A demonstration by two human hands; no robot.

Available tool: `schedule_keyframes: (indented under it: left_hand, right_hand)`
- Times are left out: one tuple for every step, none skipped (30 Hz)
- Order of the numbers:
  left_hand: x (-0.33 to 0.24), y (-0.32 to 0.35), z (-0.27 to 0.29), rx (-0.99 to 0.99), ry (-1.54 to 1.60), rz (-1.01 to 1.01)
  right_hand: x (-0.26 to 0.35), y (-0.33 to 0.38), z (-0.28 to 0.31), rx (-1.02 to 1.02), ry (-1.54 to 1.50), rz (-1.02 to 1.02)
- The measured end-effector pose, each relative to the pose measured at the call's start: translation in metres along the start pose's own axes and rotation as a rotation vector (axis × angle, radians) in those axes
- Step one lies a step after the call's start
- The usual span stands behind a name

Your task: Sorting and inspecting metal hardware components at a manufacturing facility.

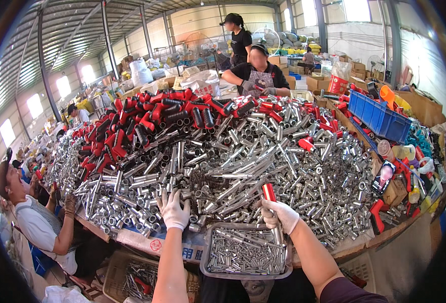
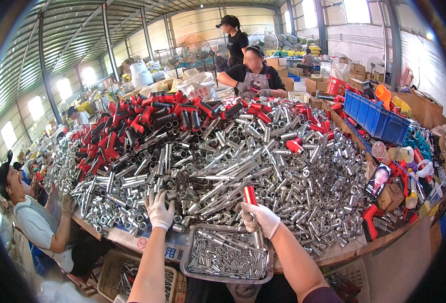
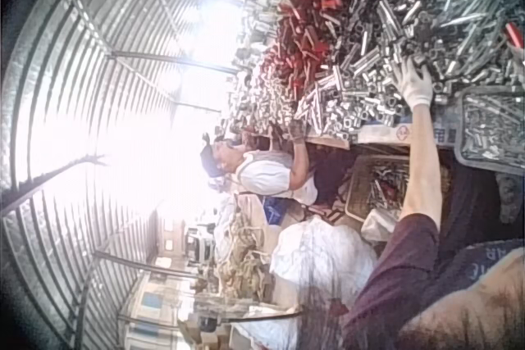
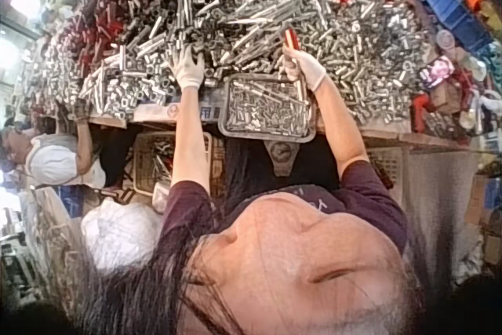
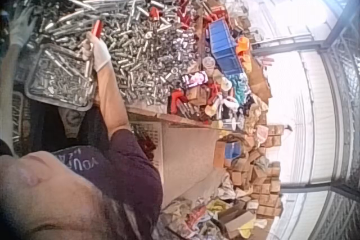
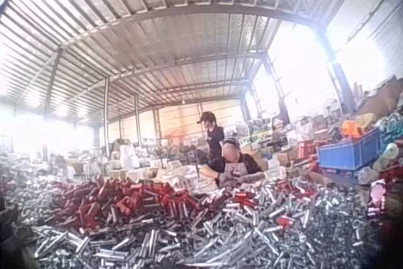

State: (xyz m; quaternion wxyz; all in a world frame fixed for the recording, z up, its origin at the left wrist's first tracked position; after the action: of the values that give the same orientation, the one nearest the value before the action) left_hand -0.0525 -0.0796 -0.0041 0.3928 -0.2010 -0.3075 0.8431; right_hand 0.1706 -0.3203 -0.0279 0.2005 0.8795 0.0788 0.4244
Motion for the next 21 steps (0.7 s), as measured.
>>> schedule_keyframes:
  left_hand:
    - [-0.0001, 0.0, 0.0001, -0.001, 0.0, 0.001]
    - [0.0, 0.0, -0.0003, -0.001, 0.0, 0.001]
    - [0.0003, 0.0, -0.0004, -0.002, -0.001, 0.001]
    - [0.0006, 0.0001, -0.0005, -0.003, -0.003, 0.002]
    - [0.0009, 0.0002, -0.0007, -0.003, -0.003, 0.002]
    - [0.0009, 0.0004, -0.0007, -0.004, -0.006, -0.001]
    - [0.0008, 0.0005, -0.0007, -0.004, -0.009, -0.003]
    - [0.0009, 0.0005, -0.0007, -0.004, -0.009, -0.003]
    - [0.0008, 0.0004, -0.0006, -0.005, -0.008, -0.002]
    - [0.0007, 0.0004, -0.0005, -0.005, -0.007, 0.0]
    - [0.0003, 0.0004, -0.0002, -0.005, -0.007, 0.0]
    - [-0.0002, 0.0001, 0.0003, -0.006, -0.005, -0.001]
    - [-0.0005, -0.0001, 0.0006, -0.007, -0.004, -0.001]
    - [-0.0005, 0.0, 0.0002, -0.007, -0.003, -0.001]
    - [-0.0001, 0.0002, 0.0001, -0.007, -0.005, -0.001]
    - [0.0001, 0.0004, 0.0002, -0.006, -0.006, -0.001]
    - [0.0, 0.0006, 0.0002, -0.006, -0.007, -0.001]
    - [0.0, 0.0006, 0.0004, -0.004, -0.005, 0.003]
    - [0.0001, 0.0007, 0.0004, -0.002, -0.004, 0.006]
    - [0.0004, 0.0009, 0.0002, -0.002, -0.004, 0.006]
    - [0.0006, 0.0007, 0.0, -0.002, -0.005, 0.006]
  right_hand:
    - [-0.0001, 0.0, 0.0001, 0.0, 0.0, 0.0]
    - [-0.0003, -0.0002, 0.0009, -0.006, -0.003, -0.002]
    - [-0.0004, -0.0004, 0.0016, -0.011, -0.006, -0.003]
    - [-0.0005, -0.0007, 0.002, -0.011, -0.006, -0.003]
    - [-0.0004, -0.001, 0.0024, -0.008, -0.006, -0.001]
    - [-0.0004, -0.0013, 0.0026, -0.005, -0.007, 0.001]
    - [-0.0005, -0.0014, 0.0026, -0.005, -0.007, 0.001]
    - [-0.0007, -0.0015, 0.0027, -0.006, -0.009, 0.0]
    - [-0.0009, -0.0015, 0.003, -0.007, -0.01, -0.002]
    - [-0.001, -0.0017, 0.0034, -0.007, -0.01, -0.001]
    - [-0.0009, -0.002, 0.0037, -0.004, -0.009, 0.002]
    - [-0.0007, -0.0022, 0.0037, 0.0, -0.008, 0.005]
    - [-0.0008, -0.0021, 0.0038, 0.0, -0.008, 0.005]
    - [-0.0011, -0.002, 0.004, -0.003, -0.011, 0.003]
    - [-0.0012, -0.002, 0.0039, -0.005, -0.013, 0.0]
    - [-0.001, -0.0014, 0.003, -0.004, -0.012, 0.0]
    - [-0.0006, -0.0003, 0.0018, -0.004, -0.009, 0.0]
    - [-0.0002, 0.0004, 0.0006, -0.004, -0.005, -0.001]
    - [0.0001, 0.0007, 0.0, -0.004, -0.005, -0.001]
    - [0.0004, 0.001, -0.0005, -0.004, -0.001, 0.0]
    - [0.0009, 0.0013, -0.001, -0.005, 0.002, 0.002]
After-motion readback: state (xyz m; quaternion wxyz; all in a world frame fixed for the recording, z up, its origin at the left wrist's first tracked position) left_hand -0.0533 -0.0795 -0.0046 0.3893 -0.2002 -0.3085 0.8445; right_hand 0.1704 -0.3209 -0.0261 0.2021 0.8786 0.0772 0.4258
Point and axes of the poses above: each hand's wrist, its own y-axis away from the middle knuckle, its own z-axis out of the back of the hand, x = y × z, the point moved 9 cm from there along -y, towards the middle knuckle, and after that the axes turned 13 degrees about -z, right-handed, at the moved point
